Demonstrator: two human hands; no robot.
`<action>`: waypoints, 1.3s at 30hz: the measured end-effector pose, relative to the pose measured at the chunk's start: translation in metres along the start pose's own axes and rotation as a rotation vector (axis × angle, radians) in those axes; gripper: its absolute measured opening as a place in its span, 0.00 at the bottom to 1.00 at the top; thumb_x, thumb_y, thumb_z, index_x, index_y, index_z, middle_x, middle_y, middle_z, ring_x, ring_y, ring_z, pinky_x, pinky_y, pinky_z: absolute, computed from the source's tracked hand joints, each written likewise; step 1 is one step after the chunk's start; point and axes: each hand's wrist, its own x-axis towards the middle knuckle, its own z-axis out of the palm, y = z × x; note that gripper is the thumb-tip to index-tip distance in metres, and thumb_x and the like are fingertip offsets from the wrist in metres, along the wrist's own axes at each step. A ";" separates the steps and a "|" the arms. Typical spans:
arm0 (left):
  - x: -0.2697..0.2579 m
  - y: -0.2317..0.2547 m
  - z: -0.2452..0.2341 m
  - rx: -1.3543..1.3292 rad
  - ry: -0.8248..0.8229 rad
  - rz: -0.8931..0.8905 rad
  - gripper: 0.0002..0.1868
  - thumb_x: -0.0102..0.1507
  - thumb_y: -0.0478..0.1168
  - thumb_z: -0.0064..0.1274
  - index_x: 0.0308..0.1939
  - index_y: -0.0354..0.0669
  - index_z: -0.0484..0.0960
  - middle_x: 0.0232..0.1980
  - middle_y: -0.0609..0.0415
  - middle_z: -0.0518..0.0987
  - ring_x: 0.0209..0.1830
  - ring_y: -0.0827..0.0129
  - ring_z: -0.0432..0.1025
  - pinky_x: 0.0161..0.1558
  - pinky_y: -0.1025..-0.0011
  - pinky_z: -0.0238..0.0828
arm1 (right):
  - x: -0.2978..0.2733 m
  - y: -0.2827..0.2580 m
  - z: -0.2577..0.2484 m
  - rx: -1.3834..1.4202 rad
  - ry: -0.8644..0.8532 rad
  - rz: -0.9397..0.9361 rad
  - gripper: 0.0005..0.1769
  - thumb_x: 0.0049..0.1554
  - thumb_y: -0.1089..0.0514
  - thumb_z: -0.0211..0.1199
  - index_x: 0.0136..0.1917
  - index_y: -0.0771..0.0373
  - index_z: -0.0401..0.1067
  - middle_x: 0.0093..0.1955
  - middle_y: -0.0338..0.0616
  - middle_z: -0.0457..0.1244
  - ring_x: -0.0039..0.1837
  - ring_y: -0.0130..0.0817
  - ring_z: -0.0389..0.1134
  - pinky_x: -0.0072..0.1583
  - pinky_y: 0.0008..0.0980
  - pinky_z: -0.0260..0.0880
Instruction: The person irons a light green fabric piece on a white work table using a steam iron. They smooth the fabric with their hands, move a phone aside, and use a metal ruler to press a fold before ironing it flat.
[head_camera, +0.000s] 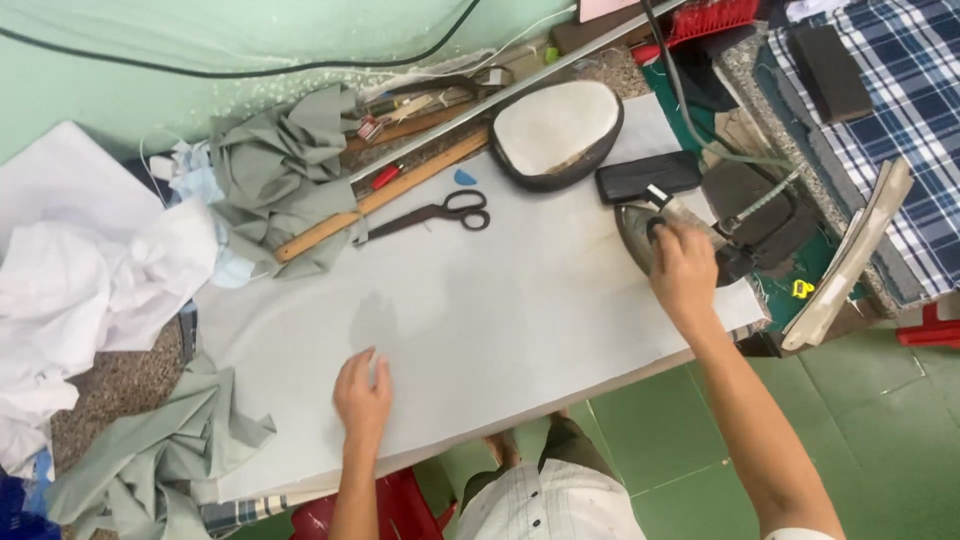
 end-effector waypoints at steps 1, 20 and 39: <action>0.021 0.027 0.019 0.000 0.007 0.005 0.11 0.63 0.44 0.62 0.48 0.50 0.86 0.44 0.55 0.85 0.47 0.59 0.79 0.50 0.63 0.77 | 0.004 0.019 0.011 0.000 0.008 0.002 0.13 0.55 0.68 0.70 0.54 0.63 0.78 0.51 0.48 0.67 0.54 0.44 0.70 0.56 0.39 0.70; 0.041 0.170 0.102 0.150 -0.704 -0.074 0.32 0.72 0.60 0.33 0.78 0.56 0.60 0.84 0.48 0.50 0.84 0.54 0.42 0.79 0.46 0.27 | 0.066 0.066 0.038 -0.086 -0.989 0.356 0.22 0.61 0.42 0.62 0.57 0.61 0.66 0.46 0.56 0.72 0.49 0.53 0.77 0.50 0.50 0.77; 0.037 -0.011 0.014 0.262 -0.659 -0.302 0.39 0.69 0.66 0.21 0.81 0.57 0.45 0.85 0.50 0.37 0.84 0.56 0.31 0.78 0.53 0.16 | 0.006 -0.055 -0.023 0.032 -1.166 0.734 0.23 0.66 0.39 0.50 0.58 0.60 0.58 0.46 0.55 0.71 0.48 0.60 0.72 0.48 0.55 0.71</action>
